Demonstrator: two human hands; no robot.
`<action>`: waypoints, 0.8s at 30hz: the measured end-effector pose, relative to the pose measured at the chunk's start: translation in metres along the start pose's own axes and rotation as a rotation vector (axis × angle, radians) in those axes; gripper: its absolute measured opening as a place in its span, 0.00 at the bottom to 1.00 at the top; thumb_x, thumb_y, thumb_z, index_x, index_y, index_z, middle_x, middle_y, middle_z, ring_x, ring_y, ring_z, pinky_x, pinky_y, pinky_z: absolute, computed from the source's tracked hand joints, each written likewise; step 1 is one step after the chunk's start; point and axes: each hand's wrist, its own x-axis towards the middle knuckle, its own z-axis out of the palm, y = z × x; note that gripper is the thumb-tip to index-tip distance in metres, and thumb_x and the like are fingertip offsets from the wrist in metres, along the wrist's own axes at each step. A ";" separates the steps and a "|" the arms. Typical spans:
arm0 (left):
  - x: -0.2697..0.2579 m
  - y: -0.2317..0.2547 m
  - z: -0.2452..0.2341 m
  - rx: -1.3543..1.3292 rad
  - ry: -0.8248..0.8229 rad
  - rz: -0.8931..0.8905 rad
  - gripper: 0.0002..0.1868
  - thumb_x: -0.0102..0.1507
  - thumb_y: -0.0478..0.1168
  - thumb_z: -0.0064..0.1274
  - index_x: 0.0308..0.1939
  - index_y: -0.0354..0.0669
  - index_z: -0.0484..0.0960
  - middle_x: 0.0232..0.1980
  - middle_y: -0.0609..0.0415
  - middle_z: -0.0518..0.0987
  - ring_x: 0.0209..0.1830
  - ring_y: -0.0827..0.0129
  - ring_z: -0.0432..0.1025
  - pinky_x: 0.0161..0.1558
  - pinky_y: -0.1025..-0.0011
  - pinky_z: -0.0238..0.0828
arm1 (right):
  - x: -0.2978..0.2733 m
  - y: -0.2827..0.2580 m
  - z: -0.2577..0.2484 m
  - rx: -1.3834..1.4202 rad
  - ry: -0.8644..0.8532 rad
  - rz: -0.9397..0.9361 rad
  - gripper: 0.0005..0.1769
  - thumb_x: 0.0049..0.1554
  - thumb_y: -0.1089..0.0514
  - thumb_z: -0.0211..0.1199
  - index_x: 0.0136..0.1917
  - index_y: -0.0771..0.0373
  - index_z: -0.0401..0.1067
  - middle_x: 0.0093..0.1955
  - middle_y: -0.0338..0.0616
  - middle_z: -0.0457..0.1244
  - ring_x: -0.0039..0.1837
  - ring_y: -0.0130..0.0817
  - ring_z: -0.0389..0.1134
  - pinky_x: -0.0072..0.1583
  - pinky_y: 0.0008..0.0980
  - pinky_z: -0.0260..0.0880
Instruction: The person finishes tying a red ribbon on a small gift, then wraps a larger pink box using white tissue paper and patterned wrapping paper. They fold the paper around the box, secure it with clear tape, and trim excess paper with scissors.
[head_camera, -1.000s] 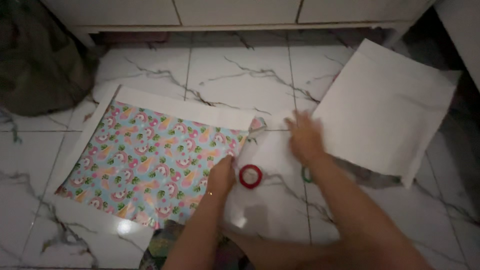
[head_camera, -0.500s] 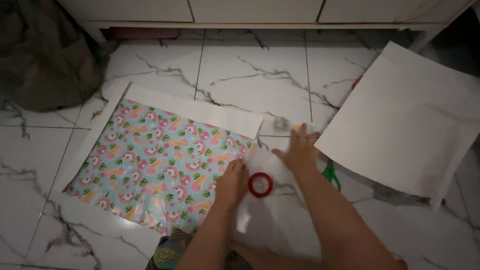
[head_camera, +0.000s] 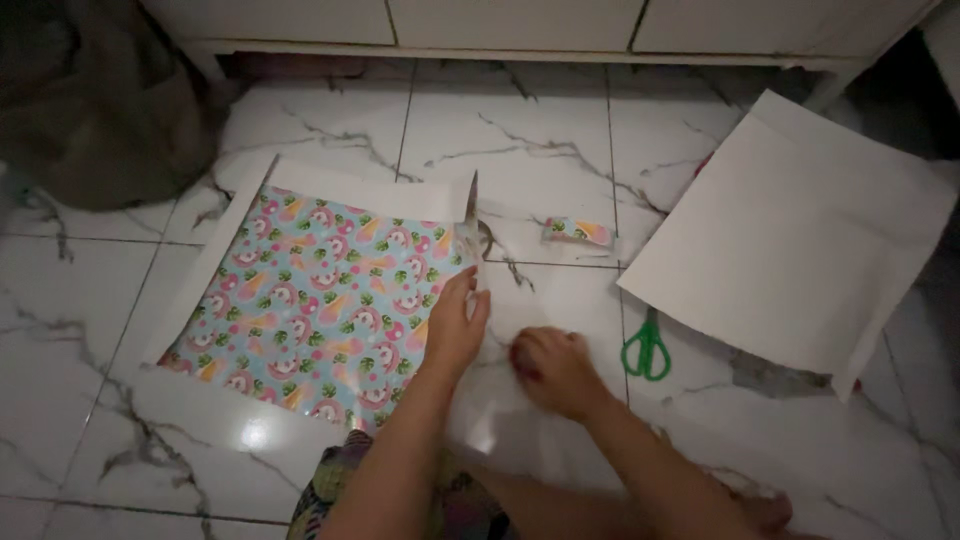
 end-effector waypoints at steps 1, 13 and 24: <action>-0.001 0.000 0.001 -0.017 0.007 0.033 0.19 0.66 0.39 0.54 0.59 0.34 0.76 0.62 0.41 0.79 0.56 0.52 0.76 0.57 0.62 0.73 | -0.007 0.006 -0.006 -0.022 0.002 0.071 0.28 0.50 0.49 0.69 0.62 0.57 0.71 0.68 0.45 0.63 0.71 0.45 0.60 0.65 0.56 0.56; 0.020 0.064 0.032 -0.721 -0.215 -0.311 0.17 0.63 0.48 0.58 0.42 0.35 0.78 0.73 0.49 0.71 0.63 0.57 0.72 0.56 0.60 0.73 | 0.030 -0.019 -0.077 0.750 -0.034 0.195 0.75 0.43 0.53 0.80 0.82 0.53 0.22 0.81 0.59 0.36 0.82 0.51 0.39 0.74 0.44 0.48; 0.087 0.080 -0.035 -1.872 -0.297 -0.632 0.36 0.71 0.66 0.39 0.58 0.35 0.76 0.64 0.40 0.76 0.65 0.47 0.71 0.68 0.48 0.67 | 0.015 -0.080 -0.198 0.398 0.318 0.024 0.49 0.46 0.80 0.48 0.78 0.51 0.61 0.73 0.51 0.62 0.62 0.42 0.67 0.64 0.39 0.71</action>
